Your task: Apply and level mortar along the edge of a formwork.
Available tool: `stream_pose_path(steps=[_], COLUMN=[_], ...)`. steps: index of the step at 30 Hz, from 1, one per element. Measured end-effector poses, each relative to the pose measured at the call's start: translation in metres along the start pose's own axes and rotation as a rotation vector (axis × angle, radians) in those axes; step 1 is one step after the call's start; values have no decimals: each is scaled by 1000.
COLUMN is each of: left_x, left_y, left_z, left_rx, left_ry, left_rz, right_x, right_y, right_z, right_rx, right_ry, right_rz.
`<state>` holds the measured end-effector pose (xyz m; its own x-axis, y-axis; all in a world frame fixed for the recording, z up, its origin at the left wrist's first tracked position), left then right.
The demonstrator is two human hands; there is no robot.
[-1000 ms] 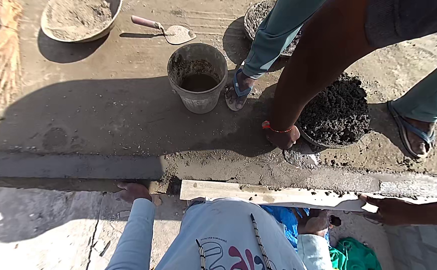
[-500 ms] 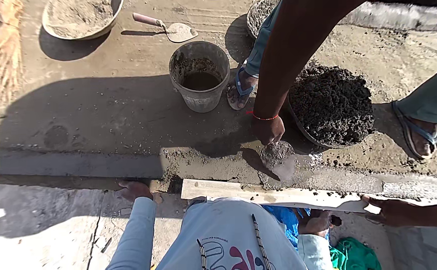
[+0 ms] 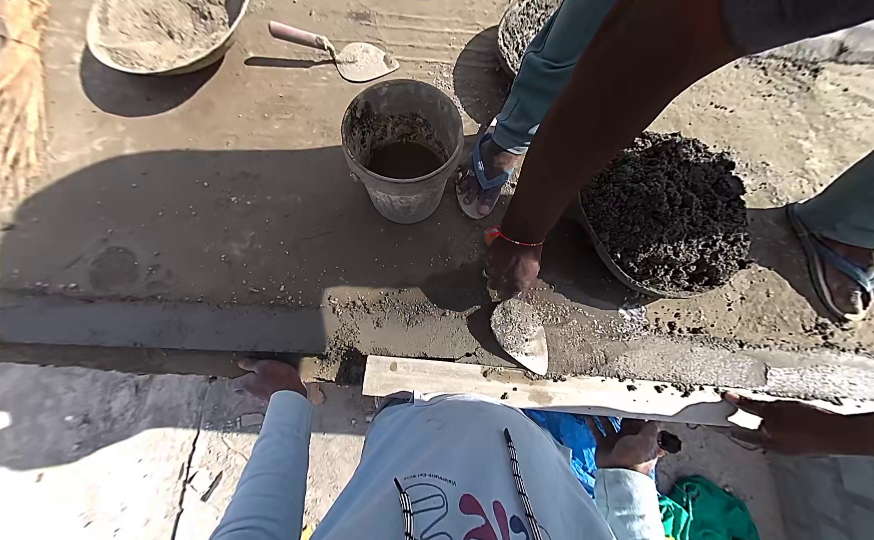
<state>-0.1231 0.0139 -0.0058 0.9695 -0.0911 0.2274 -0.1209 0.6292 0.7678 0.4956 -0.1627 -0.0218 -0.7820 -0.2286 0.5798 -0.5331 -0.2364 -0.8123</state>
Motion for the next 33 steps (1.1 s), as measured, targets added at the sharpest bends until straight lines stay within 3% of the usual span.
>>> stream_pose_path(steps=[33], left_x=[-2], left_y=[1], left_z=[-1], left_rx=[-8], left_ry=[13], left_rz=[-28], right_x=[5], right_y=[-3], right_z=[-2], right_rx=[10], right_ry=[-10], right_rz=[10])
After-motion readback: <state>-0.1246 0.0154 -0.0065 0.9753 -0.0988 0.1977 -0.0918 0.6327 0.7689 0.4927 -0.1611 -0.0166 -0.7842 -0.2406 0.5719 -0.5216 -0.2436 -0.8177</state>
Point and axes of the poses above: each hand's wrist, its own x-axis away from the middle knuckle, its own z-axis out of the back of the hand, y = z × x, the point moved 5 cm from there along -x, towards the middle knuckle
